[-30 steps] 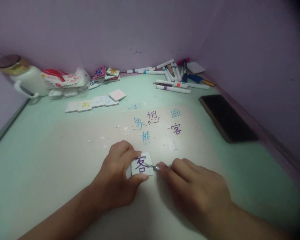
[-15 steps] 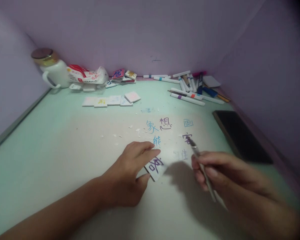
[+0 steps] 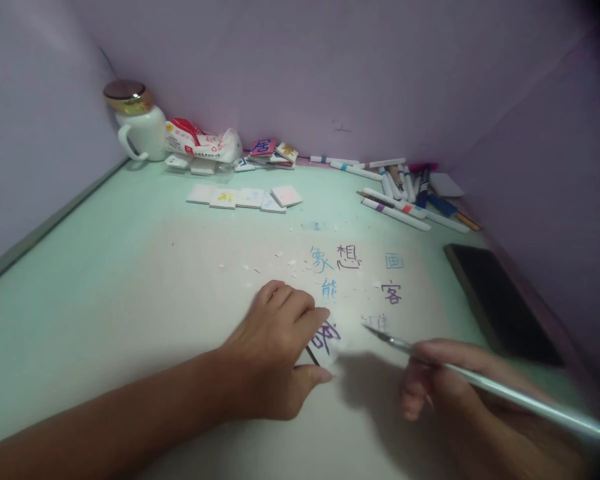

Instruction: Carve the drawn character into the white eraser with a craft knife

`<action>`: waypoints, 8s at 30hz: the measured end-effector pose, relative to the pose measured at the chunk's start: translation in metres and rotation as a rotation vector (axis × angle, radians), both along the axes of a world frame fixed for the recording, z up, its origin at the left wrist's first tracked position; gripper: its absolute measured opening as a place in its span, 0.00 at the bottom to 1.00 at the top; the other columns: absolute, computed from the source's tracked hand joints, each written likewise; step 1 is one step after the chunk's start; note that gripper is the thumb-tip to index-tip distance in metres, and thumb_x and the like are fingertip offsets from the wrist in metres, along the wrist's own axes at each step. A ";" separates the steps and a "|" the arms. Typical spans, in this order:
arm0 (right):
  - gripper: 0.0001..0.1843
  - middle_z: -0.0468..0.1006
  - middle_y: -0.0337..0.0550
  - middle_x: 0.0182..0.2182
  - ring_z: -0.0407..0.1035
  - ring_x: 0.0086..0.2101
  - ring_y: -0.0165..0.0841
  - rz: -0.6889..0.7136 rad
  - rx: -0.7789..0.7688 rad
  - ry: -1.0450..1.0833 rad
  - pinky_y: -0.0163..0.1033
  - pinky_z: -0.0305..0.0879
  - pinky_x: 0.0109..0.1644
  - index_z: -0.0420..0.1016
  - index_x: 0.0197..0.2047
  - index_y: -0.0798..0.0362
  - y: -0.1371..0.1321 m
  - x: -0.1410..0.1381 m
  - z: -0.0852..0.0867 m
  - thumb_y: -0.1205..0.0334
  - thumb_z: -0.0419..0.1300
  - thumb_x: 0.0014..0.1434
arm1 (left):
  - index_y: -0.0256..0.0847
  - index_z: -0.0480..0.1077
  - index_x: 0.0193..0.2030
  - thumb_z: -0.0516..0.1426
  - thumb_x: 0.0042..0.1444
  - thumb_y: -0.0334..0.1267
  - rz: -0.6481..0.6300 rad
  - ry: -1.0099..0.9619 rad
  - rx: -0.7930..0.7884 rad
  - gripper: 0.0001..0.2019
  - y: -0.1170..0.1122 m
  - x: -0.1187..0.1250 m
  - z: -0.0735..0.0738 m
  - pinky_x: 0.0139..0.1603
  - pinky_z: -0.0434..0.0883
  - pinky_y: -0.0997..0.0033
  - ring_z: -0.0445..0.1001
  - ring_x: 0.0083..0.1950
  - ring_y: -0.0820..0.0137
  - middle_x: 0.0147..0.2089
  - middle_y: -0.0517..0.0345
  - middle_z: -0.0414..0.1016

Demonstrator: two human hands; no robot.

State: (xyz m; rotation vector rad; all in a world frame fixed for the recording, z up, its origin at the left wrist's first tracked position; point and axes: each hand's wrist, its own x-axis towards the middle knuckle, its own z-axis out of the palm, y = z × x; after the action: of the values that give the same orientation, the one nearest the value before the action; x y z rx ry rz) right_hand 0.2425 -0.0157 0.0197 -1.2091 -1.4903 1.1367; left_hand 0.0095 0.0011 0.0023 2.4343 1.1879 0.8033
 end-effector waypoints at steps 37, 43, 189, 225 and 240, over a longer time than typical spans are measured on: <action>0.10 0.73 0.40 0.29 0.67 0.26 0.31 0.049 0.161 -0.200 0.31 0.64 0.25 0.71 0.45 0.44 -0.008 -0.019 -0.014 0.62 0.51 0.66 | 0.33 0.68 0.47 0.58 0.52 0.39 -0.021 0.031 -0.061 0.17 0.000 0.004 0.006 0.49 0.62 0.51 0.63 0.40 0.59 0.39 0.48 0.67; 0.05 0.73 0.38 0.30 0.68 0.26 0.29 0.163 0.181 -0.227 0.31 0.65 0.27 0.71 0.39 0.45 -0.003 -0.017 -0.013 0.65 0.56 0.62 | 0.33 0.69 0.47 0.59 0.51 0.39 -0.017 0.034 -0.058 0.17 0.000 0.005 0.005 0.50 0.62 0.51 0.63 0.41 0.59 0.39 0.48 0.67; 0.04 0.76 0.37 0.28 0.71 0.27 0.30 0.173 0.158 -0.234 0.34 0.66 0.28 0.70 0.37 0.46 -0.007 -0.017 -0.004 0.66 0.56 0.62 | 0.33 0.70 0.46 0.57 0.53 0.39 -0.064 0.083 -0.064 0.15 0.003 0.004 0.007 0.49 0.60 0.52 0.61 0.37 0.62 0.32 0.52 0.66; 0.06 0.74 0.32 0.27 0.68 0.25 0.25 0.119 0.214 -0.335 0.30 0.63 0.28 0.66 0.34 0.47 -0.010 -0.027 -0.005 0.66 0.54 0.63 | 0.34 0.71 0.44 0.60 0.51 0.42 -0.054 0.076 -0.068 0.16 0.005 0.004 0.001 0.51 0.59 0.54 0.61 0.36 0.63 0.32 0.54 0.67; 0.06 0.74 0.33 0.25 0.64 0.22 0.24 0.112 0.233 -0.365 0.31 0.57 0.24 0.67 0.33 0.48 -0.009 -0.030 -0.009 0.65 0.54 0.63 | 0.34 0.71 0.43 0.60 0.51 0.43 -0.052 0.072 -0.054 0.16 0.005 0.004 0.001 0.49 0.59 0.55 0.60 0.35 0.63 0.32 0.54 0.66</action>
State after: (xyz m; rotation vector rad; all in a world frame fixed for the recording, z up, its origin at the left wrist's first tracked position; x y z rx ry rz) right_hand 0.2121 -0.0244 0.0110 -1.2259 -1.9273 0.8113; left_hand 0.0138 0.0058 0.0035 2.4580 1.1515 0.6662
